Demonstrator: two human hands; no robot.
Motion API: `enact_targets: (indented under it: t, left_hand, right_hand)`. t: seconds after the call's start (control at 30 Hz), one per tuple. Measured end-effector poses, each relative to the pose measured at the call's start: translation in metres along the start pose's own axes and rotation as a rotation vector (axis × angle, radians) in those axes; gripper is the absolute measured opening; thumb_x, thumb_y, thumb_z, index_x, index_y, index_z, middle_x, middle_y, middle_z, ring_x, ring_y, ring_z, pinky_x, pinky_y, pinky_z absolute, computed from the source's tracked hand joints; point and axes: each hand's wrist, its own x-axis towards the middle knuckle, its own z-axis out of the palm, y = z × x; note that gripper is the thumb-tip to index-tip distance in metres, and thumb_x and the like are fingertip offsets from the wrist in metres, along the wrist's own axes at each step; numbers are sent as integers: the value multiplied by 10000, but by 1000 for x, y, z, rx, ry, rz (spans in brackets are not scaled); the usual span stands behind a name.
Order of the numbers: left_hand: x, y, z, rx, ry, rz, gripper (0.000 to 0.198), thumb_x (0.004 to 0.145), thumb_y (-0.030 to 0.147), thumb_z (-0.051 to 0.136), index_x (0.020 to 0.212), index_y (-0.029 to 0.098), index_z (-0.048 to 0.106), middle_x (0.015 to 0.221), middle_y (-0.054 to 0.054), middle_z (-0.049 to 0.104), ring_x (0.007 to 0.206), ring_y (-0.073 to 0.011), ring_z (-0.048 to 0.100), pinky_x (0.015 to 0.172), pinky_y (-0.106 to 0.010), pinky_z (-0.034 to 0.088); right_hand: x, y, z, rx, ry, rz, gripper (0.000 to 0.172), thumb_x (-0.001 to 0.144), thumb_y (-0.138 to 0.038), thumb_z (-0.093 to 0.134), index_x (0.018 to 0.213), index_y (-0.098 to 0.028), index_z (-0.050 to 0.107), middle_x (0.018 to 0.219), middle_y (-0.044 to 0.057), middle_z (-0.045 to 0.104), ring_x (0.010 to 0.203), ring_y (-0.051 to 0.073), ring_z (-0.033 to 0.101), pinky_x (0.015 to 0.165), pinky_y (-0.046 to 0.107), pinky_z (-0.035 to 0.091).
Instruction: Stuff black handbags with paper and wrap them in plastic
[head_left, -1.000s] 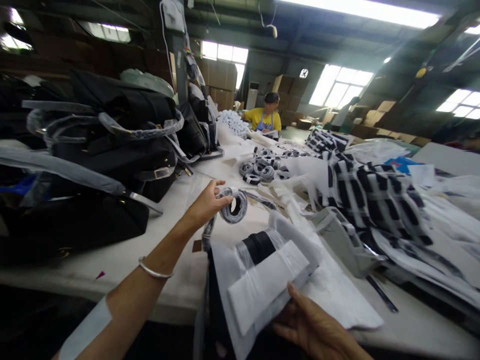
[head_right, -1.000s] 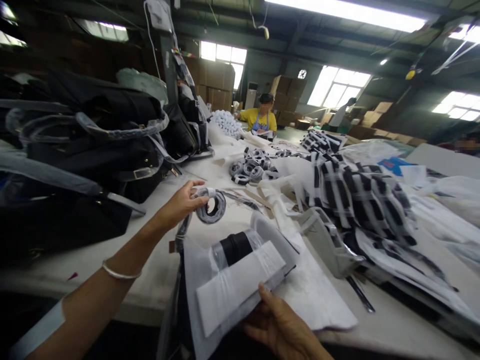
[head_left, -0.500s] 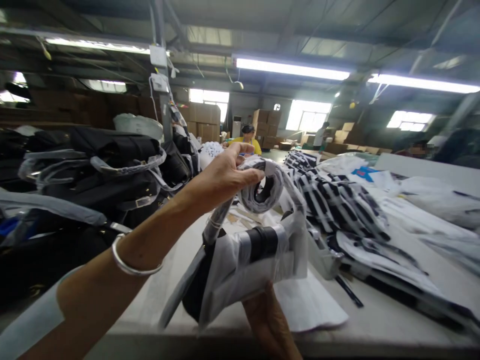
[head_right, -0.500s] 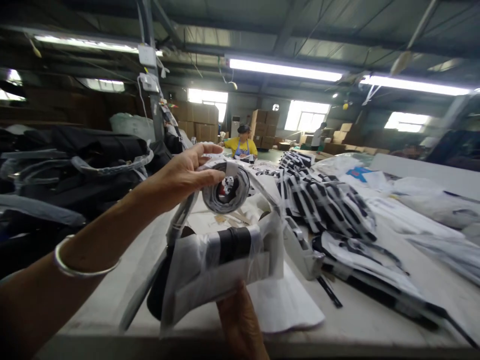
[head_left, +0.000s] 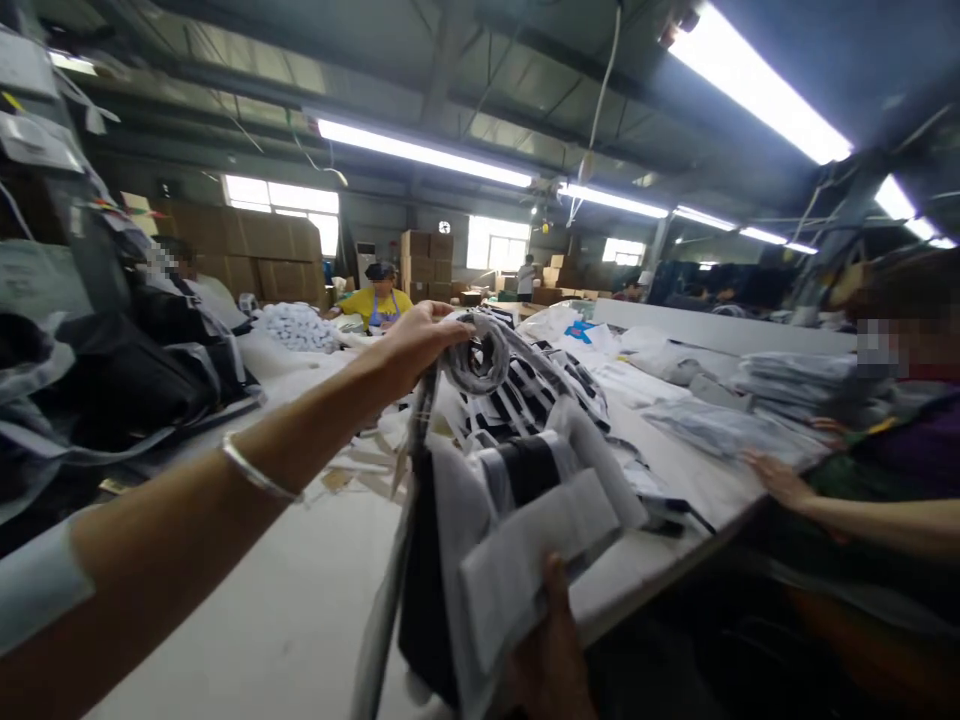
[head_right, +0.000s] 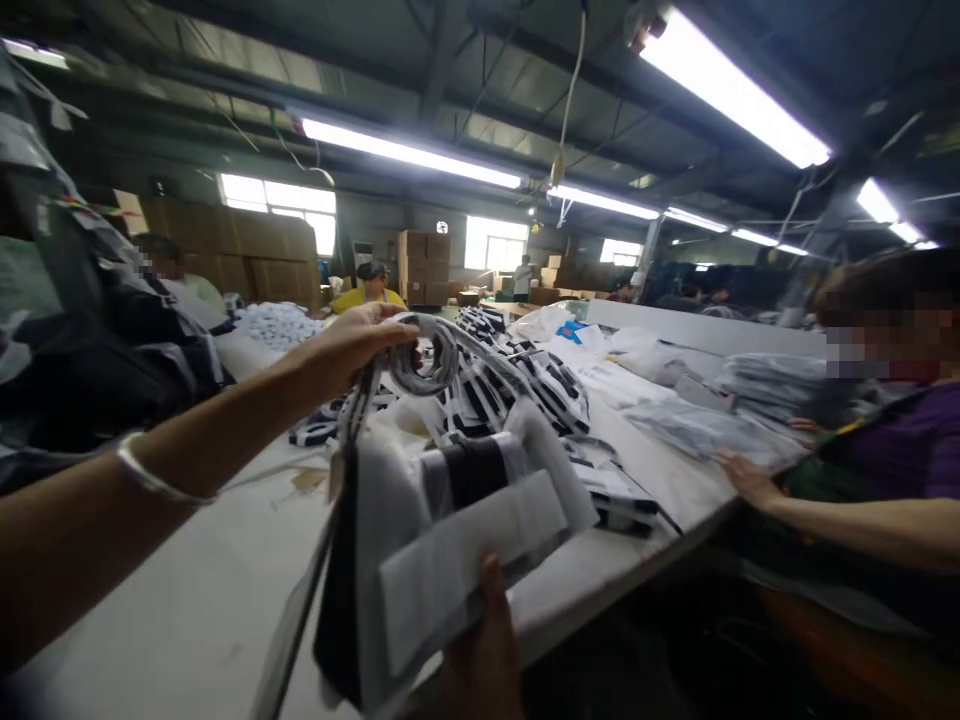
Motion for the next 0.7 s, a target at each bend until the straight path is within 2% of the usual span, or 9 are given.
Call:
enact_targets:
  t: [0.07,0.13,0.2,0.3,0.4,0.53,0.63,0.7]
  left_hand:
    - [25,-8,24,-26,-127,-1,410,773,423,743,1001,115,596,810,-43,657,667,-148,622,708,-298,517]
    - [45,-18,45,46,-209,-21,502,819,560,664,1050,118,600,861,-58,662,727,-170,637,735,-306,512]
    - [58,-33,58,162,-208,-54,653,797,633,652,1194,123,564,947,-81,676,829,-210,652,776,-319,502]
    - [56,-67,60,255,-154,-92,846,746,610,709,1370,102,450,1026,-114,681,948,-259,641,827,-327,477]
    - [32,-109,39,269,-143,-156,912,726,567,721,1429,93,384,1007,-105,685,935,-267,638,801,-329,472]
    - [-18,-162,-13,261,-101,-304,940,695,562,706,1411,51,374,973,-121,683,931,-285,639,773,-348,473]
    - [-59,-196,-58,223,-47,-419,897,682,602,684,1375,108,400,1037,-125,673,992,-295,636,783,-359,474]
    - [-87,-215,-85,188,-15,-491,819,685,619,665,1316,146,445,1045,-116,672,1037,-296,624,804,-367,468]
  right_hand:
    - [9,-46,-6,24,173,-129,578,657,-659,776,1049,-244,685,996,9,771,1004,245,706,927,395,574]
    - [22,-95,-13,-23,223,-310,558,688,-566,796,1126,-249,659,981,-9,767,981,205,710,891,329,588]
    - [38,-140,-21,18,290,-408,504,694,-443,825,1131,-271,644,915,-45,764,882,165,724,805,277,606]
    - [66,-185,-42,92,377,-383,383,723,-254,800,1065,-274,631,820,-73,745,715,145,716,675,277,619]
    - [94,-202,-67,41,481,-262,256,782,-193,720,1002,-237,597,786,-52,718,650,157,699,638,344,629]
    - [119,-201,-93,-3,640,-180,162,831,-187,664,942,-224,552,732,-59,657,568,142,650,591,366,620]
    - [125,-205,-103,-70,661,-209,211,823,-260,706,983,-242,570,866,-28,674,612,148,653,592,378,612]
    - [120,-209,-103,-114,694,-171,230,850,-364,694,1025,-256,593,1001,41,678,665,173,666,570,374,594]
